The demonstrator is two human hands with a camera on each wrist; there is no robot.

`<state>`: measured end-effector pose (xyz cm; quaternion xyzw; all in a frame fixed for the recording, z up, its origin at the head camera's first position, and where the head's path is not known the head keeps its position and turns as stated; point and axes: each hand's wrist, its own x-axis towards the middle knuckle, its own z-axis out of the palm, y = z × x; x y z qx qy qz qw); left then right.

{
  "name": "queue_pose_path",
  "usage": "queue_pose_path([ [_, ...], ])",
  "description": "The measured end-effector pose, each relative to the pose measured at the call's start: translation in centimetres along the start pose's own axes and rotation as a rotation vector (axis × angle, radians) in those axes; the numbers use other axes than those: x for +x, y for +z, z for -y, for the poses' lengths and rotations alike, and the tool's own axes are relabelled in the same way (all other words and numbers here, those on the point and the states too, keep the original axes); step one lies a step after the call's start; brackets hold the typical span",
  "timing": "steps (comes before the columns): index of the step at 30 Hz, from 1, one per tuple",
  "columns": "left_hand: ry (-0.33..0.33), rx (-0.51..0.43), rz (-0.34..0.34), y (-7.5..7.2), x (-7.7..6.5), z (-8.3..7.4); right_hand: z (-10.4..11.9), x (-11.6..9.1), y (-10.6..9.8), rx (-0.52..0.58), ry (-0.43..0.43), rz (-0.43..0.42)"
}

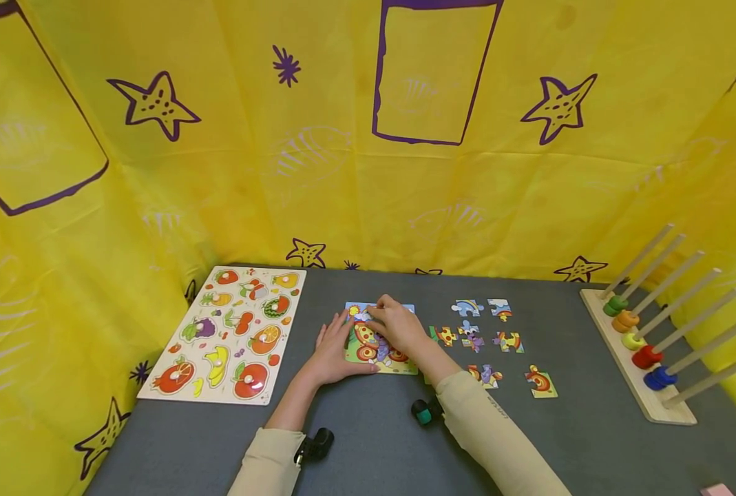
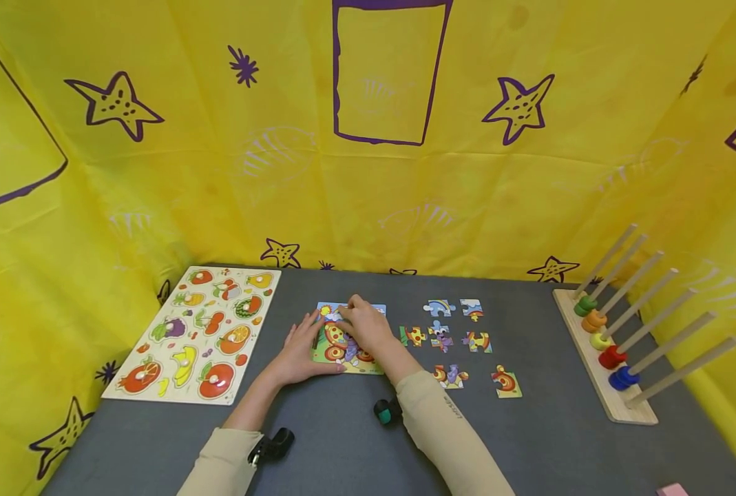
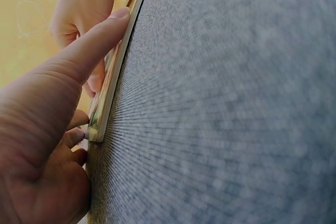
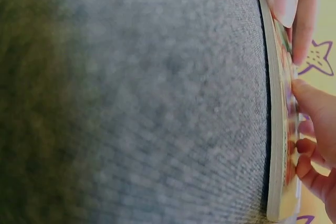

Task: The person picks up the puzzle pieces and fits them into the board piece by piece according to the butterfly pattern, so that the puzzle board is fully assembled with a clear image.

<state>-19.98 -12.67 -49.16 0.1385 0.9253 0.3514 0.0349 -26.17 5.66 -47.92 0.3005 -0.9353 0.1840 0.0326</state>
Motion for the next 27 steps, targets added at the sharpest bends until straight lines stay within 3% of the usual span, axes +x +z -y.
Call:
queue_pose_path([
  [11,0.016,0.068,0.077,-0.4,0.2,-0.5,-0.1,0.2,0.3,0.002,0.061,-0.041],
  [16,-0.004,0.090,0.081,-0.4,0.4,-0.6,-0.3,0.1,-0.1,0.109,0.096,-0.040],
  [22,-0.020,0.119,0.082,-0.3,0.5,-0.9,-2.2,-0.8,-1.3,0.292,0.140,-0.227],
  [27,-0.025,0.159,0.071,-0.2,0.4,-0.9,-5.4,-2.4,-3.2,0.346,0.207,-0.350],
])
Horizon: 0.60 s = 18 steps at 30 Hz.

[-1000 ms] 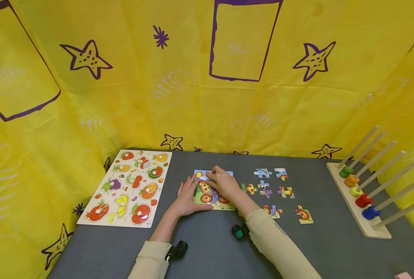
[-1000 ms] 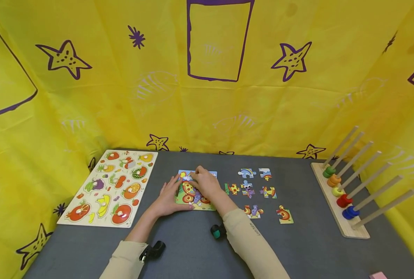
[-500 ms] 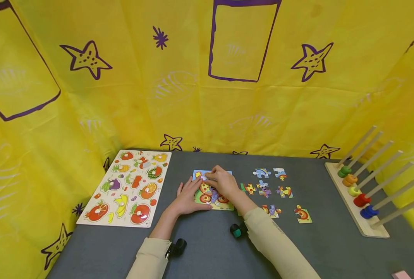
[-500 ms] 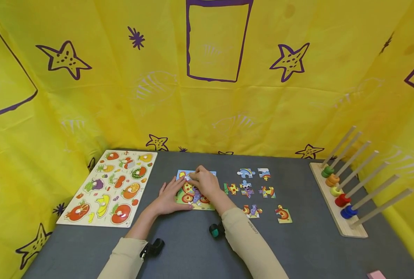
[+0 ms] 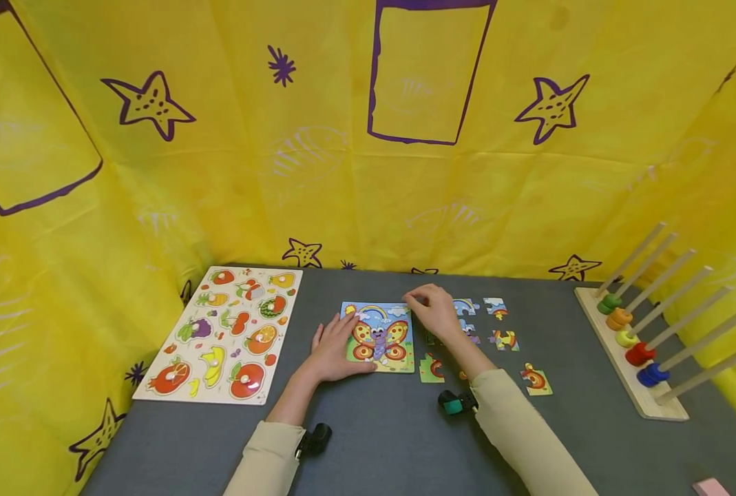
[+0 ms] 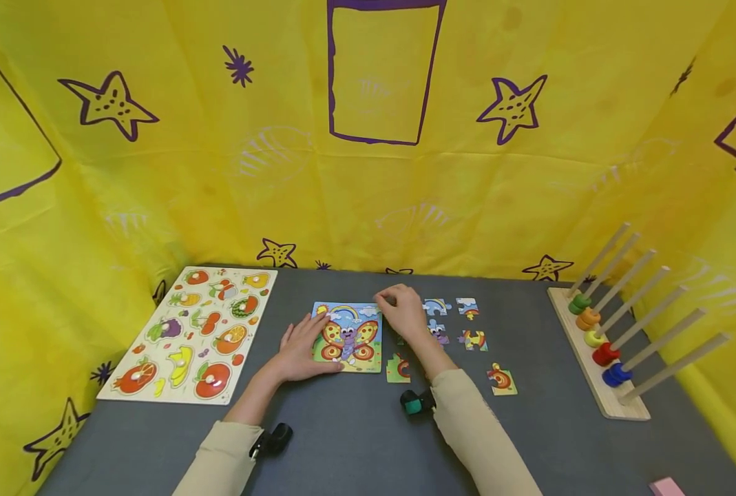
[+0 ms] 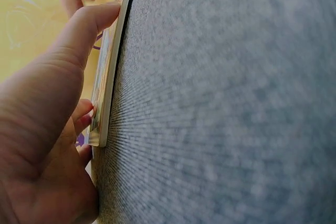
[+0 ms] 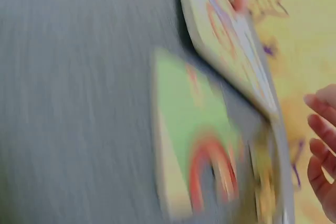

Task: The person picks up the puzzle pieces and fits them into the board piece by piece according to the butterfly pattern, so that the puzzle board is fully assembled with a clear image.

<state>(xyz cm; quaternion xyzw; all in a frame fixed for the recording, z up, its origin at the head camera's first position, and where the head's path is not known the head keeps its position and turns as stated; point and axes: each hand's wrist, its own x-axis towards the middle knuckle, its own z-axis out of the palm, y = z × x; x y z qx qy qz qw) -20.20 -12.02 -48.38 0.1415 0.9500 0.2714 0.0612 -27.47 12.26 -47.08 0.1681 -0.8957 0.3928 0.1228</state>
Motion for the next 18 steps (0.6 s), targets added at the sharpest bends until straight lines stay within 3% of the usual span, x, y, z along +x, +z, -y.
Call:
queue_pose_path([
  [8,-0.013,0.053,-0.021,0.3,0.2,0.0,-4.5,-1.4,-4.7,-0.059,0.178,0.005],
  [18,-0.010,0.044,-0.023,0.3,0.1,-0.2,-6.2,-2.5,-6.6,-0.274,0.312,0.037],
])
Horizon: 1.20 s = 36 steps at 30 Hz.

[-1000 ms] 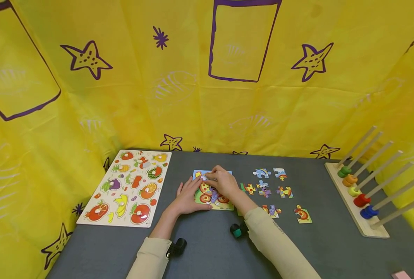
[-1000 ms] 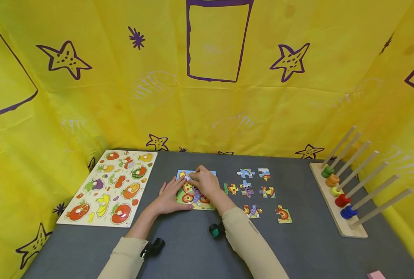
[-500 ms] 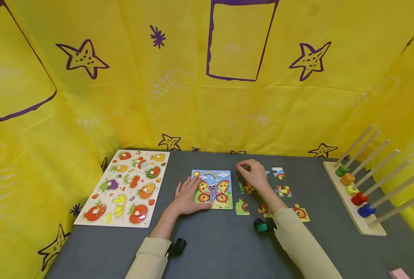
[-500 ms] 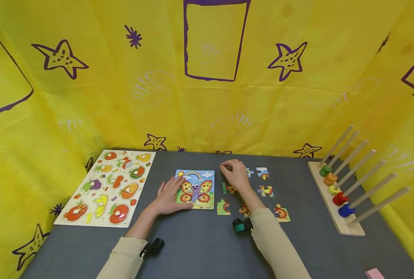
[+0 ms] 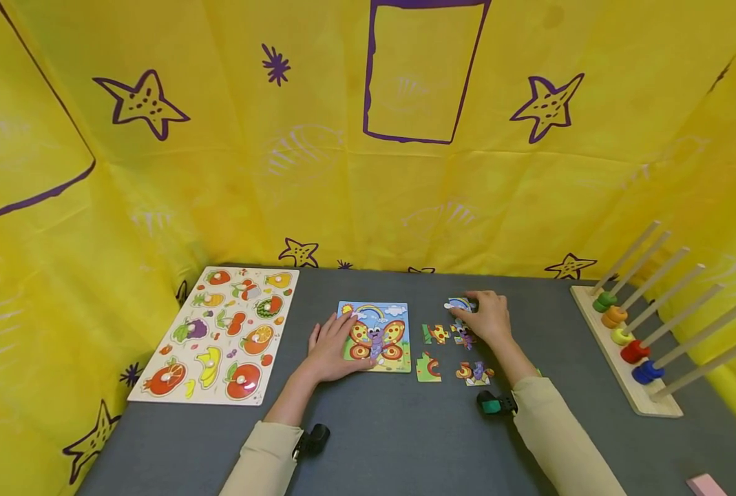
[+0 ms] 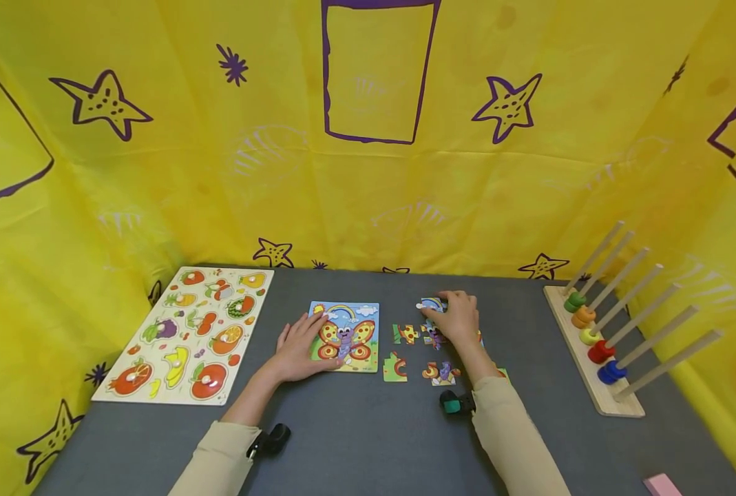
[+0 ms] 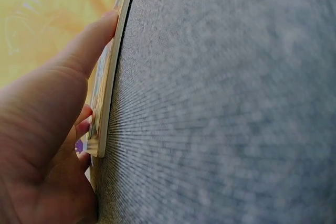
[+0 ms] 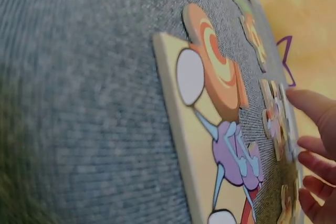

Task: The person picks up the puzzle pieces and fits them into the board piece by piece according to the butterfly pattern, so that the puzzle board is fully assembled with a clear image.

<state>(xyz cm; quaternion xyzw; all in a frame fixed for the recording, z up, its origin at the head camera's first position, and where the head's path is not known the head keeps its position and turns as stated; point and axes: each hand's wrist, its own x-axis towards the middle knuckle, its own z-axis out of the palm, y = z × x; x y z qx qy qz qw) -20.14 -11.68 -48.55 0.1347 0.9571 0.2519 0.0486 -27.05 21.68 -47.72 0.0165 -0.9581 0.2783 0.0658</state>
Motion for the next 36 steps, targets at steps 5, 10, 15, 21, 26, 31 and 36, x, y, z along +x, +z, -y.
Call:
queue_pose_path([
  [5,0.004,-0.019,-0.005,-0.1,0.0,0.0,-0.1,0.1,0.0,-0.030,0.047,0.038],
  [10,-0.001,-0.021,-0.001,0.1,0.0,0.0,-0.2,0.2,0.2,0.042,0.082,0.017],
  [15,-0.003,-0.023,-0.001,0.3,0.2,0.1,0.0,0.1,0.3,0.169,0.085,-0.093],
  [21,-0.011,-0.015,-0.003,0.3,0.2,0.2,1.6,0.0,0.7,0.322,0.103,-0.147],
  [26,-0.018,-0.017,0.003,0.2,0.2,0.1,3.2,-0.2,1.8,0.410,0.134,-0.081],
  [31,-0.011,-0.018,-0.002,0.2,0.2,0.2,4.8,-0.6,3.0,0.460,0.136,-0.043],
  [36,-0.015,-0.013,-0.002,0.2,0.1,0.1,6.7,-0.9,4.1,0.497,0.142,-0.015],
])
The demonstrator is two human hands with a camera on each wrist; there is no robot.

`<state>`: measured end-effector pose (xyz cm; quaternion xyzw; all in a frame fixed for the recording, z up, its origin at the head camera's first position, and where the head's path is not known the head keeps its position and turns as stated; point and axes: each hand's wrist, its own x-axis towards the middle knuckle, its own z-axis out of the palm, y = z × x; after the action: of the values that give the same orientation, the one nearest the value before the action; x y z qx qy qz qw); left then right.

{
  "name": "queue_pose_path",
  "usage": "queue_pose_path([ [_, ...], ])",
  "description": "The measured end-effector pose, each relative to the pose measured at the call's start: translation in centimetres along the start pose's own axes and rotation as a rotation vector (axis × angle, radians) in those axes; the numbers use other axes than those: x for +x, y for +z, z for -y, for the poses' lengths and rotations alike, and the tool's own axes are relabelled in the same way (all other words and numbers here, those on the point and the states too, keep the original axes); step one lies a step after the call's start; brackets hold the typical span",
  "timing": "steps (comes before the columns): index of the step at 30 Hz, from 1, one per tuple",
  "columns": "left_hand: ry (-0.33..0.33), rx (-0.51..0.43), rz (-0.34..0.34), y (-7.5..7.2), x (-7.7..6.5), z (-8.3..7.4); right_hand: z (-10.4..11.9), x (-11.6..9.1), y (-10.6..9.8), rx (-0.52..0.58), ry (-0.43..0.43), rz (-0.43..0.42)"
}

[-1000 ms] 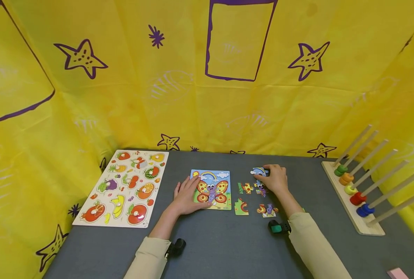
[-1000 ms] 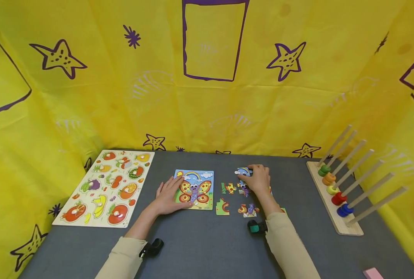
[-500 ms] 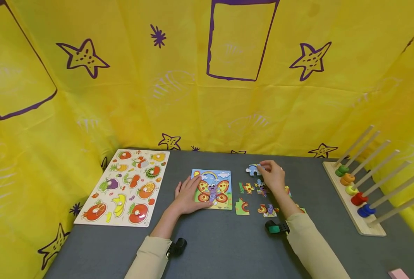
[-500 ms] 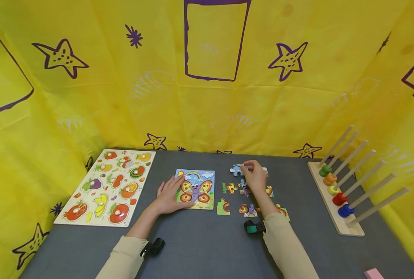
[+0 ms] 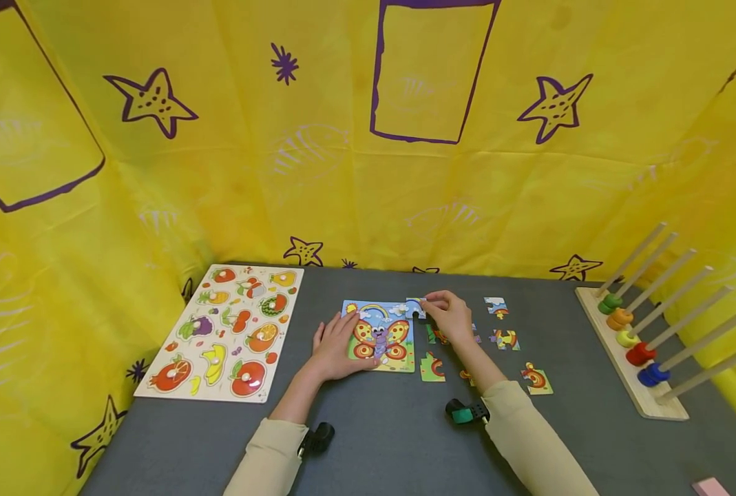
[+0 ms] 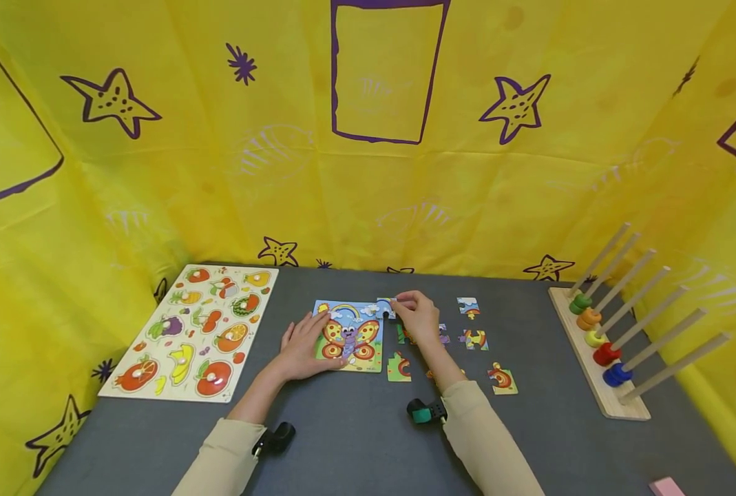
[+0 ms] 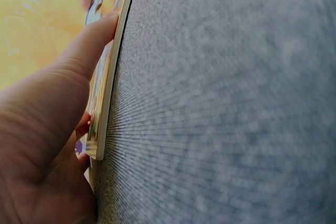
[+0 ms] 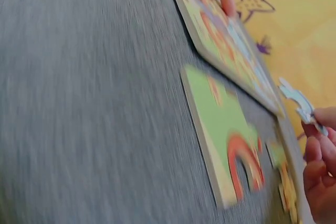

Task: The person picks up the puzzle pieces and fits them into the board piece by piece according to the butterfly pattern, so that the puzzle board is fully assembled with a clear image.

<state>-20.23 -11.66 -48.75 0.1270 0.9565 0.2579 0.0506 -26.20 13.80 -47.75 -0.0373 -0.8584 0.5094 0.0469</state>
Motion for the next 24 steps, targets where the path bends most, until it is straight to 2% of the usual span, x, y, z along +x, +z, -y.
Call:
queue_pose_path([
  [6,-0.014,0.012,0.006,-0.1,0.0,0.0,1.3,-0.3,2.4,0.047,-0.001,0.045],
  [15,0.003,0.004,-0.004,-0.2,-0.1,0.0,2.9,-0.7,5.5,0.121,0.002,0.111],
  [18,0.008,0.007,-0.008,-0.2,0.0,-0.1,3.0,-0.6,6.3,0.076,-0.033,0.097],
  [24,0.014,0.022,-0.003,0.0,0.1,0.0,2.9,-0.6,7.0,-0.110,-0.145,0.018],
])
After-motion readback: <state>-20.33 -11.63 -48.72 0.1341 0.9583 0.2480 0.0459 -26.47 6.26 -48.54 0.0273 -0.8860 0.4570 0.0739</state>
